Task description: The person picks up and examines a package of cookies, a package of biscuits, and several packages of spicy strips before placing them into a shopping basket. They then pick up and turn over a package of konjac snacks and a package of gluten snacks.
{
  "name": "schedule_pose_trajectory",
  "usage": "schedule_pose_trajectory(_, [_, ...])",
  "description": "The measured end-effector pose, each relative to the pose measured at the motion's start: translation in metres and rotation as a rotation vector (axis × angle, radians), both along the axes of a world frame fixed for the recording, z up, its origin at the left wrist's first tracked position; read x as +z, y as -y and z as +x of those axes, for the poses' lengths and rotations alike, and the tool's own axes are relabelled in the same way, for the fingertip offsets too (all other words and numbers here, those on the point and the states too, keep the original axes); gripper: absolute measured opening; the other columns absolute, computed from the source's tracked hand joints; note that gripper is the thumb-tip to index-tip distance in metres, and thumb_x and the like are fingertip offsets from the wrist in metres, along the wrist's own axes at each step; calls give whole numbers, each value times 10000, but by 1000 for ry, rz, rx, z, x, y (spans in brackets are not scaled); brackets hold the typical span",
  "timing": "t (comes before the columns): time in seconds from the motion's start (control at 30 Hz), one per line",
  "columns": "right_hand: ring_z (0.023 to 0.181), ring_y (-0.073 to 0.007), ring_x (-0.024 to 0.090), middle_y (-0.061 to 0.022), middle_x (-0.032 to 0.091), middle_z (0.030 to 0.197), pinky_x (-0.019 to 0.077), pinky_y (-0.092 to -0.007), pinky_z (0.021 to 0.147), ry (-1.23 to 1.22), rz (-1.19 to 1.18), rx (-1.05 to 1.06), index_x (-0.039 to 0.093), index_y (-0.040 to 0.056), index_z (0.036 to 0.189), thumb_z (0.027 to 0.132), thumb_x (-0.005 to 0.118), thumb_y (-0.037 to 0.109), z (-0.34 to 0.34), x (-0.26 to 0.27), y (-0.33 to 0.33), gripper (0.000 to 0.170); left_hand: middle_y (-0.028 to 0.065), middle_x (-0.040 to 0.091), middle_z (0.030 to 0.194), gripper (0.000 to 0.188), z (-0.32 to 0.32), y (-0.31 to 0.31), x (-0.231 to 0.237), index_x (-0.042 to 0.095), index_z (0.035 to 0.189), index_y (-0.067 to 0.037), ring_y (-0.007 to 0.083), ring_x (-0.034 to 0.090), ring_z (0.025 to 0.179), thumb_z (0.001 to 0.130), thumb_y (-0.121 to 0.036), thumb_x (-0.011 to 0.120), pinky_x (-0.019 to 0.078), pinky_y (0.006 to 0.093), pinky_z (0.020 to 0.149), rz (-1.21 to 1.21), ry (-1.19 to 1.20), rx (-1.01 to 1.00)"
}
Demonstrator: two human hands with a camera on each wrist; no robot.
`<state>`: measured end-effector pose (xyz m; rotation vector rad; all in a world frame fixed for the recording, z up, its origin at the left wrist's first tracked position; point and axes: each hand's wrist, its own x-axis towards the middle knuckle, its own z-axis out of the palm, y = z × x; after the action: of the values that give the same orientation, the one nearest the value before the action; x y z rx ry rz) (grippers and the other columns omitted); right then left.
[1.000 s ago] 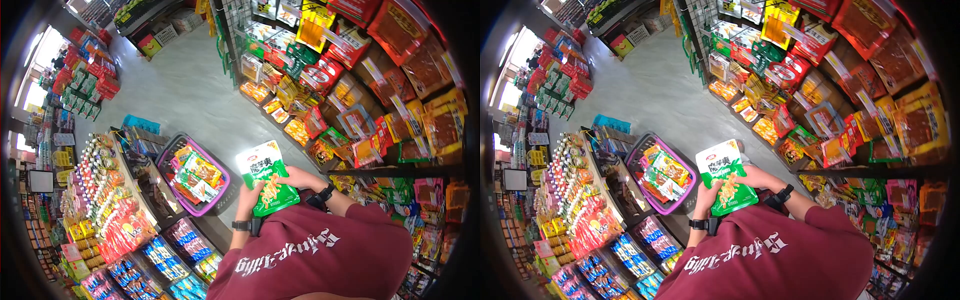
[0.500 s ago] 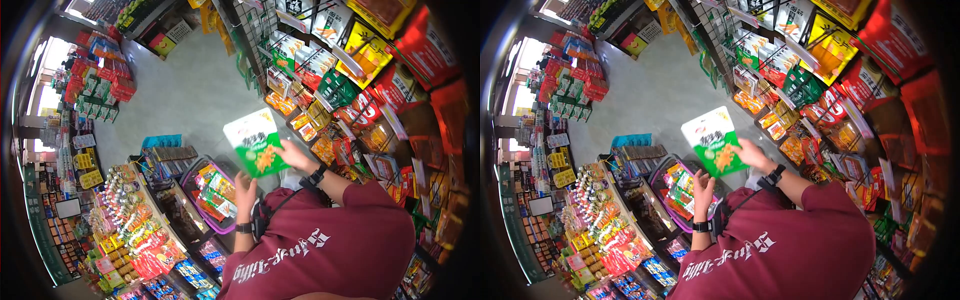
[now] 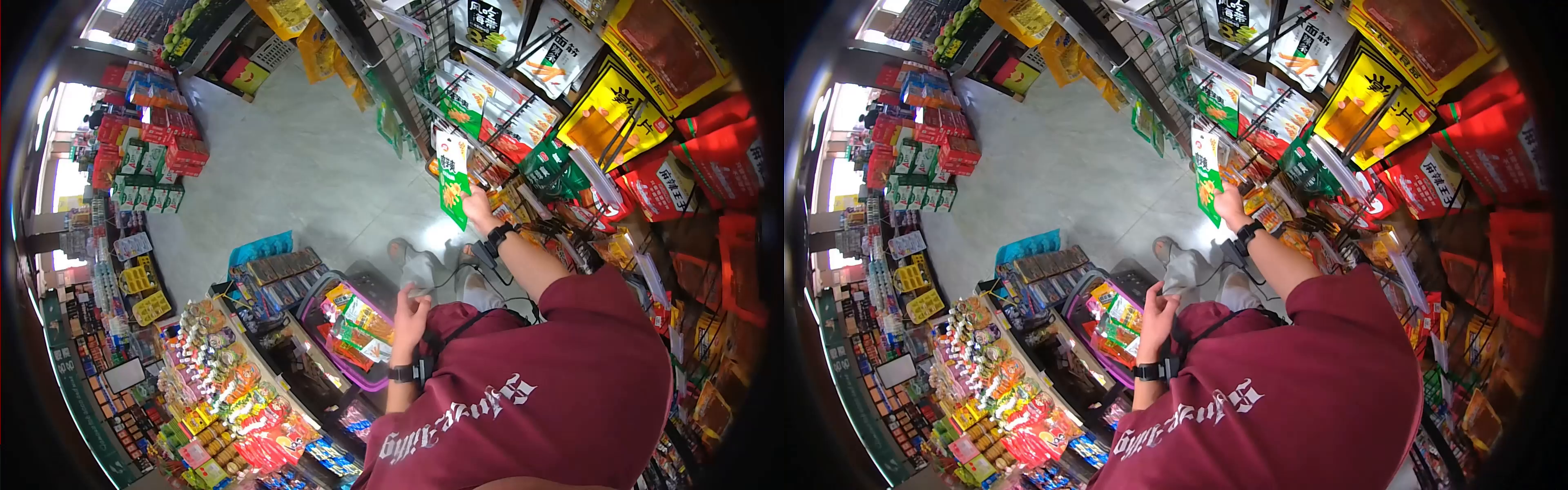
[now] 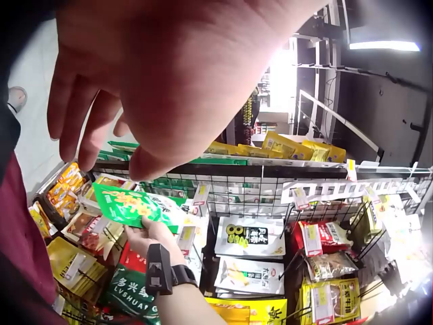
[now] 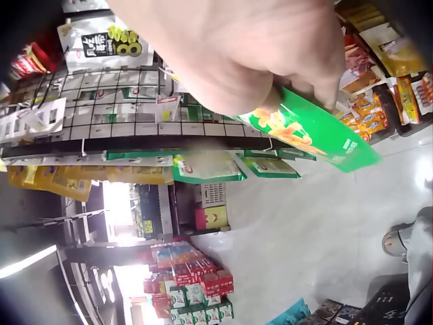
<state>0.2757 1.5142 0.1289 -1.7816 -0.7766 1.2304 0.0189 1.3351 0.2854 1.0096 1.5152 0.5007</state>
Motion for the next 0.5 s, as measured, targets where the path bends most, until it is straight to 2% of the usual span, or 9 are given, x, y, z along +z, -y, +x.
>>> schedule_pose_trajectory(0.03, [957, -306, 711, -180, 746, 1026, 520, -409, 857, 1, -16, -37, 702, 19, 1177, 980, 580, 95, -2, -13, -9, 244, 133, 722, 1093, 566, -3, -5, -4, 393, 1474, 19, 164, 648, 987, 999, -158, 645, 505, 313, 907, -20, 29, -2])
schedule_pose_trajectory(0.2, [1024, -358, 714, -207, 743, 1058, 532, -452, 874, 134, -56, -124, 714, 72, 1148, 963, 591, 160, -5, -39, -51, 239, 126, 722, 1102, 499, -17, -53, -14, 446, 1444, 12, 163, 646, 1017, 1004, -143, 625, 499, 309, 926, -82, 97, -101])
schedule_pose_trajectory(0.3, [1021, -375, 710, -220, 737, 1051, 532, -456, 880, 195, -115, -159, 715, 65, 1154, 953, 588, 162, -6, -52, -80, 256, 116, 722, 1088, 463, -26, -93, -14, 481, 1420, 16, 169, 650, 1041, 1004, -135, 617, 496, 307, 948, -51, 115, -159])
schedule_pose_trajectory(0.33, [1025, -389, 705, -233, 733, 1049, 531, -464, 887, 180, -87, -178, 715, 61, 1156, 945, 585, 162, -6, -58, -88, 268, 95, 709, 1047, 444, -31, -104, -14, 503, 1399, 13, 155, 637, 996, 1005, -147, 628, 494, 294, 912, -4, 129, -147])
schedule_pose_trajectory(0.4, [1031, -392, 703, -234, 732, 1051, 531, -464, 890, 291, -100, -196, 717, 61, 1153, 943, 586, 160, -10, -37, -94, 267, 52, 685, 965, 407, -39, -126, -15, 546, 1358, 6, 127, 611, 906, 1008, -173, 651, 491, 269, 838, 90, 165, -114])
schedule_pose_trajectory(0.47, [1071, -395, 689, -245, 721, 1108, 521, -467, 914, 332, -121, -239, 713, 76, 1195, 948, 581, 157, -15, -12, -99, 291, 62, 692, 971, 392, -54, -146, -11, 560, 1346, -1, 133, 618, 911, 1010, -181, 652, 494, 272, 846, 121, 174, -123])
schedule_pose_trajectory(0.5, [1085, -396, 683, -248, 715, 1131, 517, -467, 923, 330, -77, -254, 709, 82, 1213, 952, 578, 157, -9, -33, -106, 301, 67, 696, 975, 385, -63, -154, -7, 567, 1340, -5, 136, 621, 913, 1011, -185, 652, 495, 274, 851, 130, 176, -124])
